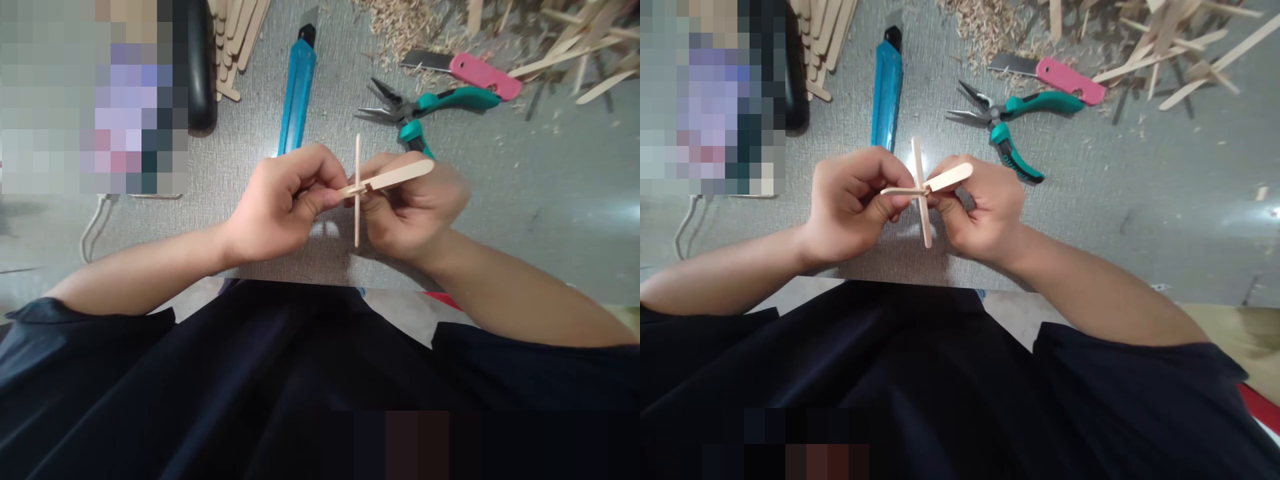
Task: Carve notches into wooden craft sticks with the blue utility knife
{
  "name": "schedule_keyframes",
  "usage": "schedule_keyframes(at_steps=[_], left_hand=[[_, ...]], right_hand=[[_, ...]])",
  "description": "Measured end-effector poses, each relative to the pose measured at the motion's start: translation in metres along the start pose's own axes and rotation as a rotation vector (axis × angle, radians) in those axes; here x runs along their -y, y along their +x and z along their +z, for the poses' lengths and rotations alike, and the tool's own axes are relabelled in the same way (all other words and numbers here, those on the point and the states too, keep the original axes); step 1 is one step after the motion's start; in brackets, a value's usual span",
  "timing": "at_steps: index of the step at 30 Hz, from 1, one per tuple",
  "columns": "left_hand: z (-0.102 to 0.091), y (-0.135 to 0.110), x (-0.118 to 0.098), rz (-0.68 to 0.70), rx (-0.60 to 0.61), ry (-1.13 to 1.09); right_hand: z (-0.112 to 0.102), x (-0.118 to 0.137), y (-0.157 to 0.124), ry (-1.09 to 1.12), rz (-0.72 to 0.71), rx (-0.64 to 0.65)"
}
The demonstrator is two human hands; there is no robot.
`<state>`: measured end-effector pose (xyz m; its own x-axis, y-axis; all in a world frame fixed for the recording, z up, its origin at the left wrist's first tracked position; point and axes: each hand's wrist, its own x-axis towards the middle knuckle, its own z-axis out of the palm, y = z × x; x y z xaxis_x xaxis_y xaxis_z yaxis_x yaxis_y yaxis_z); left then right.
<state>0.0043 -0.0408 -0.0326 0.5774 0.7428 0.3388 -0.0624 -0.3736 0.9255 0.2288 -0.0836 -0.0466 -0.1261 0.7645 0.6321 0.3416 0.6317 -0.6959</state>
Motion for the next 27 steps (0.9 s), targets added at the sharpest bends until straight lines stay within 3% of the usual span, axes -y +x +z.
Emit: schedule_keyframes(at_steps=[8, 15, 19, 23, 27], left_hand=[[0.001, -0.003, -0.004, 0.071, -0.001, 0.061], [0.002, 0.001, -0.014, 0.114, -0.012, 0.057], [0.003, 0.001, -0.012, 0.143, -0.027, 0.034], [0.003, -0.002, -0.004, 0.076, -0.012, 0.008], [0.001, -0.002, -0.001, 0.047, 0.001, -0.045]], right_hand=[[-0.001, 0.007, 0.009, -0.136, -0.186, 0.034], [-0.009, -0.003, -0.006, -0.238, -0.142, 0.17], [-0.005, 0.0, -0.002, -0.175, -0.128, 0.13], [-0.004, 0.005, 0.01, -0.162, -0.186, 0.096], [-0.009, 0.003, 0.015, -0.15, -0.156, 0.129]])
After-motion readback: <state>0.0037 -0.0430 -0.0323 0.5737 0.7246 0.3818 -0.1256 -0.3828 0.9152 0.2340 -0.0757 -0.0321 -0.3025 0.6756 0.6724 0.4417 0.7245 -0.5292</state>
